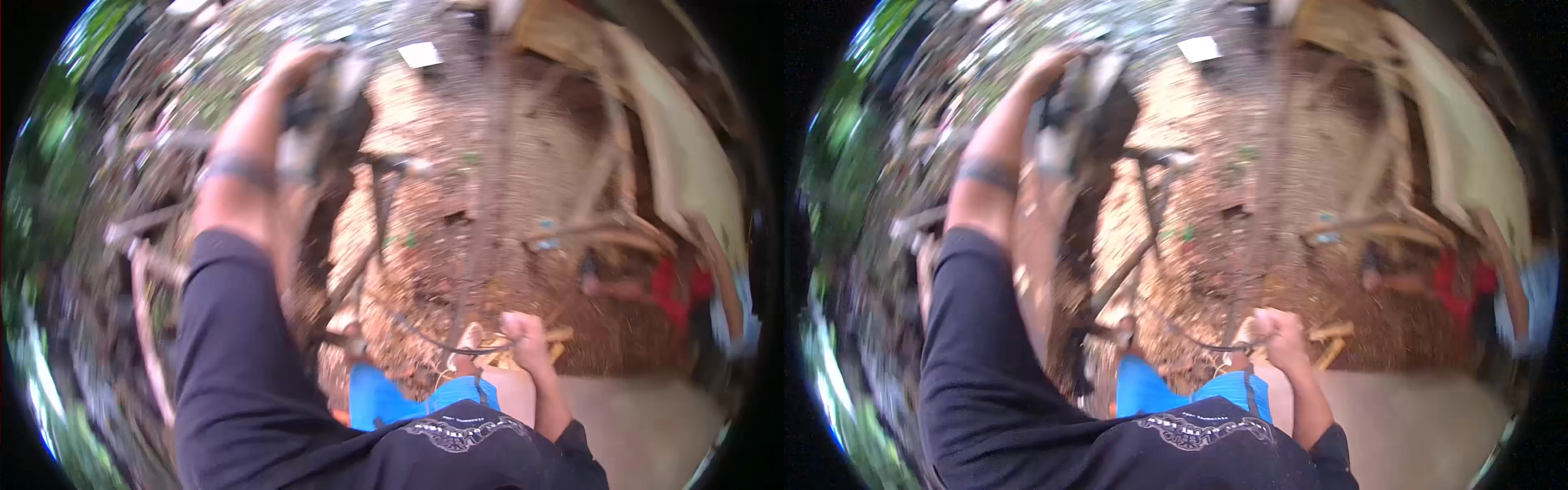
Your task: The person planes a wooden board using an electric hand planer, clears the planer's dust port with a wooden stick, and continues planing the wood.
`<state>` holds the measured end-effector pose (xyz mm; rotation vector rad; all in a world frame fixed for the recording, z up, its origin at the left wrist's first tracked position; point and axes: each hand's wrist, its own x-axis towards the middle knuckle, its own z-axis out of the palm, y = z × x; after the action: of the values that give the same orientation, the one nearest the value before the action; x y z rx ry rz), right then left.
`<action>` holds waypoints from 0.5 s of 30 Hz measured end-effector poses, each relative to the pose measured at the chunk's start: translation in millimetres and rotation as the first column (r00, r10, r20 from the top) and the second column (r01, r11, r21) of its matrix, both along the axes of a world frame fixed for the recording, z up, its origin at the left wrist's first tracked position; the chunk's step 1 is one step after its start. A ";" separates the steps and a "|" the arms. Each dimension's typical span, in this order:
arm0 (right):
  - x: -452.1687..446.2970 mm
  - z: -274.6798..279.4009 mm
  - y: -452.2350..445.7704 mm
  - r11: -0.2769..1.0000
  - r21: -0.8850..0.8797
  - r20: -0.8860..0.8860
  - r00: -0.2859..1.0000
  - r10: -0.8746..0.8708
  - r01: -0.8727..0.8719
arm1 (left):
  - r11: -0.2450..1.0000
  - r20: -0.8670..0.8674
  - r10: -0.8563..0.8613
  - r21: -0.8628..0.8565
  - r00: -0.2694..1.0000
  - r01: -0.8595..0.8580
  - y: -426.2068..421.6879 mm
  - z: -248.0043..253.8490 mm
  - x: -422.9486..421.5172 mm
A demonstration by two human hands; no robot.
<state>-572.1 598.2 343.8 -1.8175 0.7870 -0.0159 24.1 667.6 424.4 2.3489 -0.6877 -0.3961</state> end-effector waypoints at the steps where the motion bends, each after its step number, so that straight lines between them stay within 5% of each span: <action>1: 5.0 6.3 5.8 0.999 -0.038 0.135 0.991 0.014 -0.009 | 0.988 0.080 -0.027 -0.148 0.996 0.038 -3.6 -6.9 3.2; 2: 10.3 22.5 12.2 0.999 -0.025 0.026 0.999 -0.024 0.025 | 0.986 0.023 -0.035 -0.161 0.999 0.038 5.8 -12.9 14.0; 3: 3.5 3.3 17.2 0.995 -0.083 0.143 0.989 -0.035 0.047 | 0.989 -0.079 -0.010 -0.145 0.997 -0.002 23.0 -13.7 18.7; 5: 7.3 21.7 19.3 0.999 -0.035 0.061 0.998 0.005 -0.003 | 0.994 -0.244 0.083 -0.053 0.966 -0.098 72.2 -26.2 20.5; 7: 7.7 24.9 15.6 0.998 -0.055 0.081 0.996 0.042 -0.038 | 0.999 -0.040 0.043 0.017 0.998 -0.042 133.7 -20.1 -22.0; 9: 5.7 26.0 23.4 0.992 -0.044 0.098 0.988 0.122 -0.118 | 0.984 -0.136 0.156 -0.061 0.978 -0.166 187.1 14.7 -113.8; 15: 67.2 52.4 76.1 0.827 0.026 0.115 0.824 0.555 -0.561 | 0.847 -0.210 0.527 0.208 0.823 -0.490 390.0 47.6 -281.9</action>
<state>-504.9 674.3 396.2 -1.9123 0.1525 0.2927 -257.8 1057.5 472.0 2.4366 0.1131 -0.5079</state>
